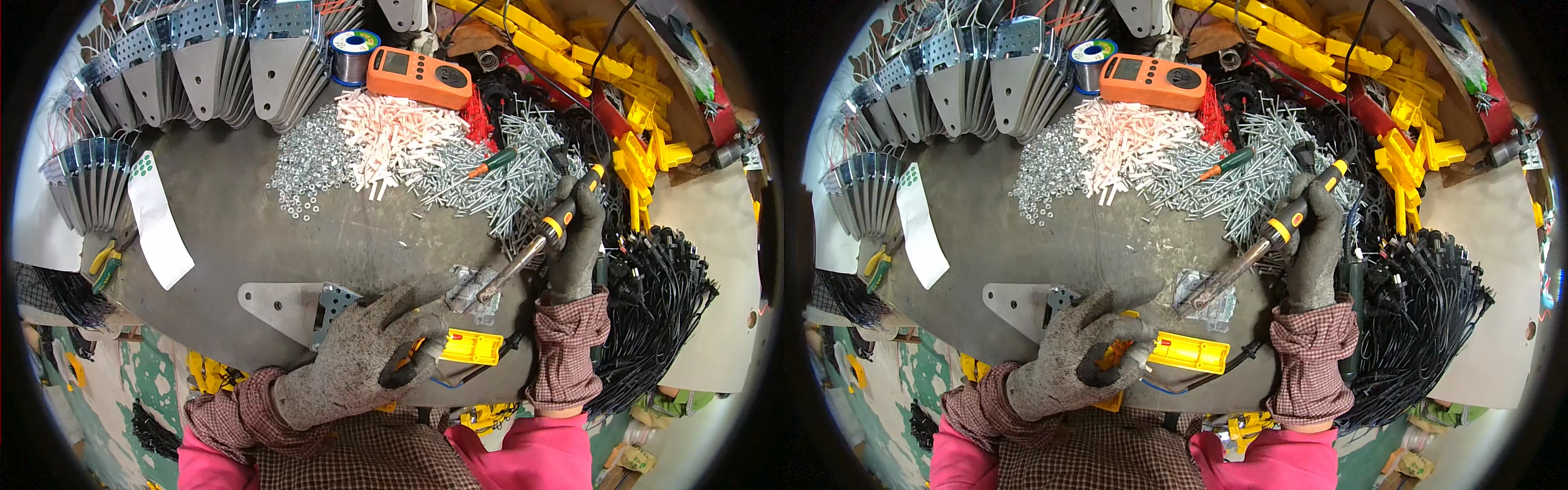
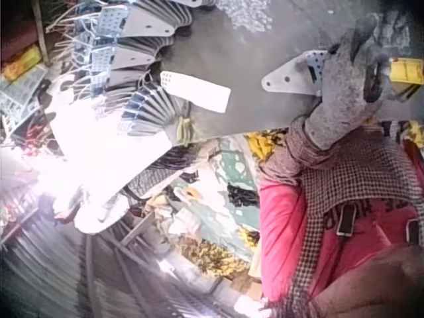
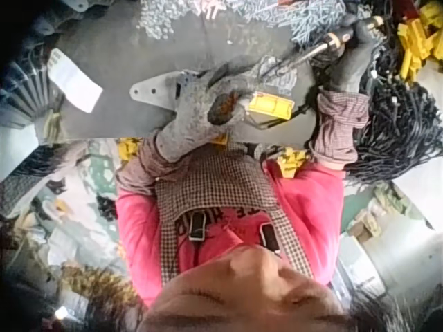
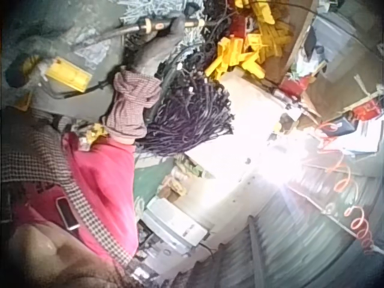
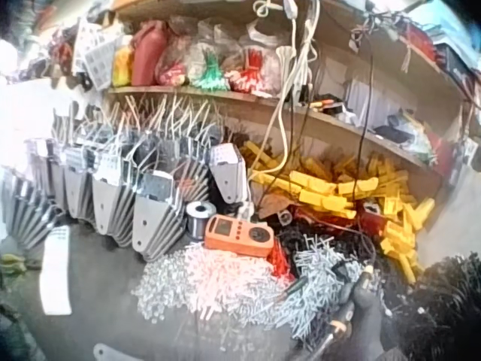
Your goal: The person solders wires to a circuit board with a soldering iron, then assembles the circuit board with metal brackets and screws into a yellow plastic housing using an electric screwdriver and pliers.
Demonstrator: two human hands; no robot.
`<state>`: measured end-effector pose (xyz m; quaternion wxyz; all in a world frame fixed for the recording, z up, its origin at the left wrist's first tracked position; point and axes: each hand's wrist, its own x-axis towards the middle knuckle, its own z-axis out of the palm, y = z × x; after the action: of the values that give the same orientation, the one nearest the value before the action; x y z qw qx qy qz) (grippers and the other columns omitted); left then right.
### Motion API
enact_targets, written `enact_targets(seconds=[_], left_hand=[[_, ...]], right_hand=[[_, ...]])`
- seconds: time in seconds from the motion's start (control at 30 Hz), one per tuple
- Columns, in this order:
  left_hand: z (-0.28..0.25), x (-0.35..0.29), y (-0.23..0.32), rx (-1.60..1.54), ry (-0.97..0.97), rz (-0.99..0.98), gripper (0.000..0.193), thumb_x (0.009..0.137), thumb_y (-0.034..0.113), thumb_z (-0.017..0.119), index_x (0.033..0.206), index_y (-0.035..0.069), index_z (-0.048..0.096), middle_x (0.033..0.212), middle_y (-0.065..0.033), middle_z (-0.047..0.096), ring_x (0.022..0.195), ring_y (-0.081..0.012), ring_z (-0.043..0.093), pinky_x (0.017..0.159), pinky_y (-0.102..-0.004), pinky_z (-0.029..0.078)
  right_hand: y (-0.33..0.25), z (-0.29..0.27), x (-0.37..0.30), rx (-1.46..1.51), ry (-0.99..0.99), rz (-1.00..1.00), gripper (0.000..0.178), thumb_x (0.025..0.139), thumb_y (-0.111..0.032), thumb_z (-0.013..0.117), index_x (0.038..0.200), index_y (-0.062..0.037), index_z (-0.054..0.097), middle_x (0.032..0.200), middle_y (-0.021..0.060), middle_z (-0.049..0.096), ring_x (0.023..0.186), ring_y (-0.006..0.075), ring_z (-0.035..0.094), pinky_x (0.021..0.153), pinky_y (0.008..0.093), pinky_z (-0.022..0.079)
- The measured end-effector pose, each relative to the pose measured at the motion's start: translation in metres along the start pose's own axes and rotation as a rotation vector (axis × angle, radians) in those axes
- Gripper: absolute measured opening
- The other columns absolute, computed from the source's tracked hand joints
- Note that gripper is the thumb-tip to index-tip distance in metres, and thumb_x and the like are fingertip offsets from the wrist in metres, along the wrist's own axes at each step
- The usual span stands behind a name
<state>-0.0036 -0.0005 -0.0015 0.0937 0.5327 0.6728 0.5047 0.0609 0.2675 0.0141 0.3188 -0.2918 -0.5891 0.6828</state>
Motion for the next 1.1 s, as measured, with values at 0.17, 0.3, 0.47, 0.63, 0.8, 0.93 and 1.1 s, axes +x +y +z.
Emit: enact_targets(seconds=[0.17, 0.3, 0.47, 0.63, 0.8, 0.93, 1.1], left_hand=[[0.001, -0.001, -0.001, -0.091, 0.004, -0.043, 0.026, 0.076, 0.005, 0.07, 0.098, 0.006, 0.057, 0.13, -0.0187, 0.055, 0.096, -0.0374, 0.065, 0.075, -0.0437, 0.054], [0.002, -0.002, -0.004, -0.049, 0.013, -0.002, 0.027, 0.077, 0.007, 0.07, 0.101, 0.006, 0.058, 0.13, -0.0185, 0.054, 0.1, -0.0382, 0.064, 0.077, -0.0445, 0.055], [0.0, -0.003, 0.001, -0.078, -0.027, -0.076, 0.028, 0.079, 0.008, 0.069, 0.104, 0.006, 0.059, 0.129, -0.0182, 0.055, 0.108, -0.0402, 0.061, 0.083, -0.0461, 0.053], [0.002, -0.006, -0.002, -0.003, -0.05, -0.042, 0.03, 0.081, 0.013, 0.069, 0.109, 0.007, 0.059, 0.134, -0.0172, 0.052, 0.111, -0.0402, 0.059, 0.085, -0.0479, 0.052], [0.004, -0.009, -0.005, -0.009, -0.099, -0.058, 0.039, 0.084, 0.016, 0.067, 0.12, 0.009, 0.056, 0.14, -0.0136, 0.047, 0.114, -0.038, 0.058, 0.085, -0.0475, 0.052], [0.005, -0.004, -0.004, 0.024, -0.065, -0.017, 0.037, 0.08, 0.012, 0.069, 0.115, 0.01, 0.057, 0.133, -0.0153, 0.053, 0.11, -0.0371, 0.061, 0.082, -0.0449, 0.054], [0.003, -0.001, -0.002, 0.054, -0.071, -0.017, 0.029, 0.078, 0.009, 0.073, 0.103, 0.009, 0.06, 0.125, -0.0177, 0.059, 0.106, -0.0374, 0.064, 0.079, -0.0434, 0.056]], right_hand=[[-0.002, 0.004, -0.002, 0.047, 0.062, 0.017, 0.03, 0.098, -0.036, 0.047, 0.091, -0.0076, 0.055, 0.066, -0.0002, 0.055, 0.044, 0.0043, 0.044, 0.037, 0.0169, 0.032], [0.0, 0.004, 0.0, 0.076, 0.118, 0.038, 0.03, 0.097, -0.035, 0.048, 0.094, -0.007, 0.057, 0.069, 0.0, 0.056, 0.047, 0.0047, 0.048, 0.038, 0.0163, 0.034], [0.001, 0.0, 0.001, 0.024, 0.055, 0.007, 0.03, 0.097, -0.036, 0.049, 0.095, -0.0066, 0.057, 0.07, 0.0003, 0.057, 0.049, 0.0046, 0.05, 0.039, 0.0159, 0.037], [-0.001, 0.001, -0.004, 0.168, -0.048, 0.046, 0.032, 0.098, -0.037, 0.048, 0.096, -0.0063, 0.055, 0.066, 0.0013, 0.056, 0.043, 0.0061, 0.047, 0.035, 0.0176, 0.034], [-0.004, 0.01, -0.014, 0.138, -0.109, 0.091, 0.031, 0.097, -0.038, 0.049, 0.096, -0.0075, 0.056, 0.063, 0.001, 0.055, 0.039, 0.0054, 0.044, 0.033, 0.0176, 0.032], [-0.004, 0.013, -0.013, 0.155, -0.104, 0.092, 0.03, 0.098, -0.037, 0.049, 0.095, -0.0078, 0.056, 0.063, 0.0006, 0.055, 0.039, 0.0054, 0.044, 0.033, 0.0178, 0.032], [-0.001, 0.007, -0.011, 0.176, -0.116, 0.05, 0.024, 0.094, -0.031, 0.057, 0.098, -0.0071, 0.055, 0.073, -0.0017, 0.057, 0.044, 0.0048, 0.048, 0.036, 0.0183, 0.038]])
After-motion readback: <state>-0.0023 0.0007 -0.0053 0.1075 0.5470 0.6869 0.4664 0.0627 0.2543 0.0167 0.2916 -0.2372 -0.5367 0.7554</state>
